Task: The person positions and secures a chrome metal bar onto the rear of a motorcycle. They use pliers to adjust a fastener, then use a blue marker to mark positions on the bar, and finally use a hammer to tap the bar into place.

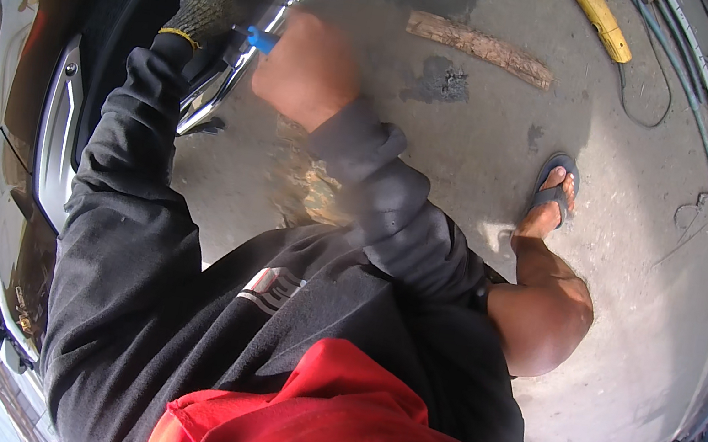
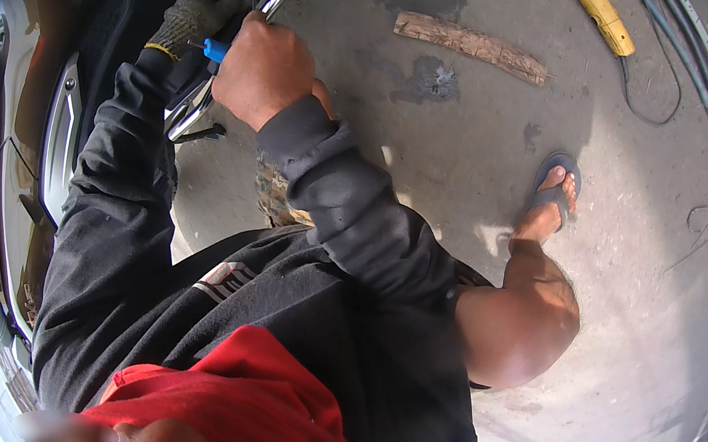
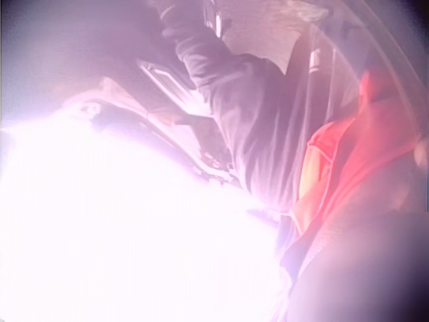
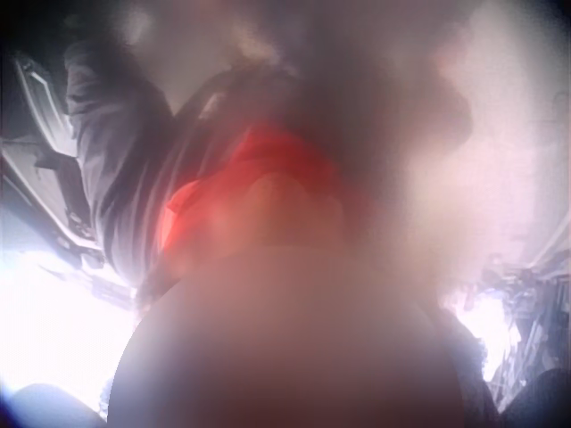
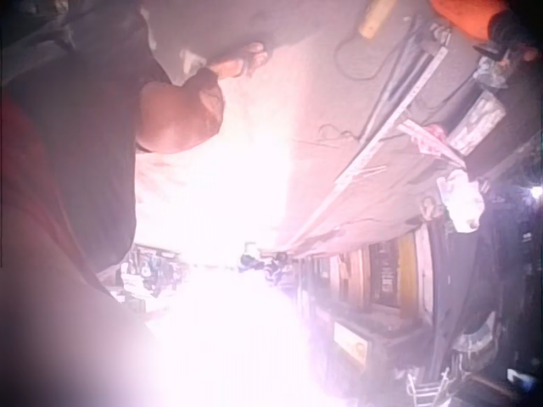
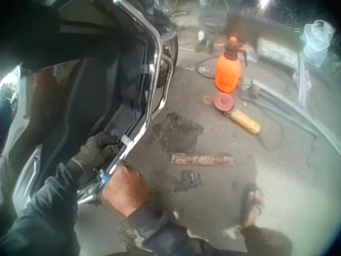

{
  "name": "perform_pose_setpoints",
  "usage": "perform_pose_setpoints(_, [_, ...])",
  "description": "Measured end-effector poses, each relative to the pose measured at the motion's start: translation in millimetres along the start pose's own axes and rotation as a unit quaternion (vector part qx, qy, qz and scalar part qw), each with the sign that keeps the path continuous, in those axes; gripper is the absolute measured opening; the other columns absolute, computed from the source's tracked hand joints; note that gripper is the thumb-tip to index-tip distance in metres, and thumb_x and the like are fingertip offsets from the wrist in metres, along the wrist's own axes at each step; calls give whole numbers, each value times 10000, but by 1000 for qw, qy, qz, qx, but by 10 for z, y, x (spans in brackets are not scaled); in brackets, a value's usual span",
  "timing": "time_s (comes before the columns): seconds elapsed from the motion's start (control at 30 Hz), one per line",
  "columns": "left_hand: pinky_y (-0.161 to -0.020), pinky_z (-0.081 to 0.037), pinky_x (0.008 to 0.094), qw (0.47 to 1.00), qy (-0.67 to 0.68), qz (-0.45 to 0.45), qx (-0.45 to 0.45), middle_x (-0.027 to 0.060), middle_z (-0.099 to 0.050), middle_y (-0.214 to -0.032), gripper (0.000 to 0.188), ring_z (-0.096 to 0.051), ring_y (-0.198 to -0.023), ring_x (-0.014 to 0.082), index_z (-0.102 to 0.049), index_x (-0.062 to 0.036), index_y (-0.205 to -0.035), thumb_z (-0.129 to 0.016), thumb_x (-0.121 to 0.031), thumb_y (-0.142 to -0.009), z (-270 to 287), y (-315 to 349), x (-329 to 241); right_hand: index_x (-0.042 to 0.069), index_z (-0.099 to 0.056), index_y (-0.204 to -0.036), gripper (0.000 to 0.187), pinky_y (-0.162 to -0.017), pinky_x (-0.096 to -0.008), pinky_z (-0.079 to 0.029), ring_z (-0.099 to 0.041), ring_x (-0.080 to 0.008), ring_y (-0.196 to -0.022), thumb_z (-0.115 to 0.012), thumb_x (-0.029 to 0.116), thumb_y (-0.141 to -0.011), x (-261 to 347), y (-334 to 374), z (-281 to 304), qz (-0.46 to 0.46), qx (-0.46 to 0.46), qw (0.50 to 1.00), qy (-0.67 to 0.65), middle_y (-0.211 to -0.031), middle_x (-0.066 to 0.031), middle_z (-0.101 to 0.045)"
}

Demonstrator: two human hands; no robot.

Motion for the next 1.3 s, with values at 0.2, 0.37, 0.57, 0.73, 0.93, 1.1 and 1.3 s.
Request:
perform_pose_setpoints(0.2, [-968, -514, 451, 991, -85, -44, -96, 187, -658, -1176, 396, -654, -1113, 372, -683, -39, -1259, -670, -253, -926, 43, 137, -304, -14, -703, -1141, 335, -697, -433, -543, -700, -358, -757, -606, 153, -868, -338, 25, 481, 41, 29, 997, -59, -845, -238, -723])
perform_pose_setpoints(0.37, [-981, -527, 411, 998, -55, 17, 15, 163, -681, -1156, 463, -685, -1099, 313, -670, -54, -1317, -689, -334, -949, 43, -2, -76, -30, -686, -1217, 336, -541, -257, -437, -522, -53, -585, -513, 104, -961, -864, 304, 1011, -19, -76, 969, -236, -852, -73, -732])
perform_pose_setpoints(0.57, [-797, -568, 405, 984, -11, 59, 169, 134, -739, -903, 303, -730, -868, 256, -773, -78, -1066, -702, -307, -881, 162, -449, -81, -77, -659, -1221, 343, -694, -275, -514, -635, -111, -725, -519, 66, -942, -997, 318, 873, -27, -55, 960, -273, -878, -115, -751])
perform_pose_setpoints(0.73, [-738, -571, 419, 965, -49, 131, 220, 142, -728, -794, 264, -738, -805, 247, -792, -73, -985, -724, -291, -853, 246, -487, -318, -80, -630, -1262, 360, -672, -274, -504, -607, -98, -713, -510, 61, -953, -1323, 330, 651, -73, -44, 953, -290, -906, -95, -733])
perform_pose_setpoints(0.93, [-758, -571, 365, 963, -163, 68, 203, 92, -742, -880, 215, -718, -811, 185, -754, -44, -945, -780, -211, -812, 203, -633, -419, -3, -470, -1454, 472, -581, -293, -480, -557, -108, -685, -529, 113, -1001, -1743, 139, 357, -197, -151, 832, -496, -1090, -154, -629])
perform_pose_setpoints(1.1, [-728, -563, 356, 986, -115, 7, 118, 71, -737, -818, 199, -707, -761, 181, -745, -52, -880, -792, -217, -780, 238, -689, -288, -79, -499, -1329, 409, -671, -361, -570, -602, -183, -760, -559, 185, -1022, -1489, -385, -305, -203, -84, 812, -540, -1115, -160, -595])
perform_pose_setpoints(1.3, [-724, -558, 365, 989, -107, 43, 90, 49, -723, -770, 221, -695, -730, 184, -743, -61, -911, -789, -251, -806, 295, -535, -204, -86, -575, -1148, 332, -671, -368, -590, -700, -247, -950, -576, 224, -1029, -1129, -646, -747, -177, 2, 871, -458, -1042, -176, -644])
Point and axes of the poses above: each hand's wrist, its own y-axis away from the middle knuckle, its own z-axis out of the back of the hand, x = y × z, the point moved 10 cm from there along -y, towards the middle knuckle
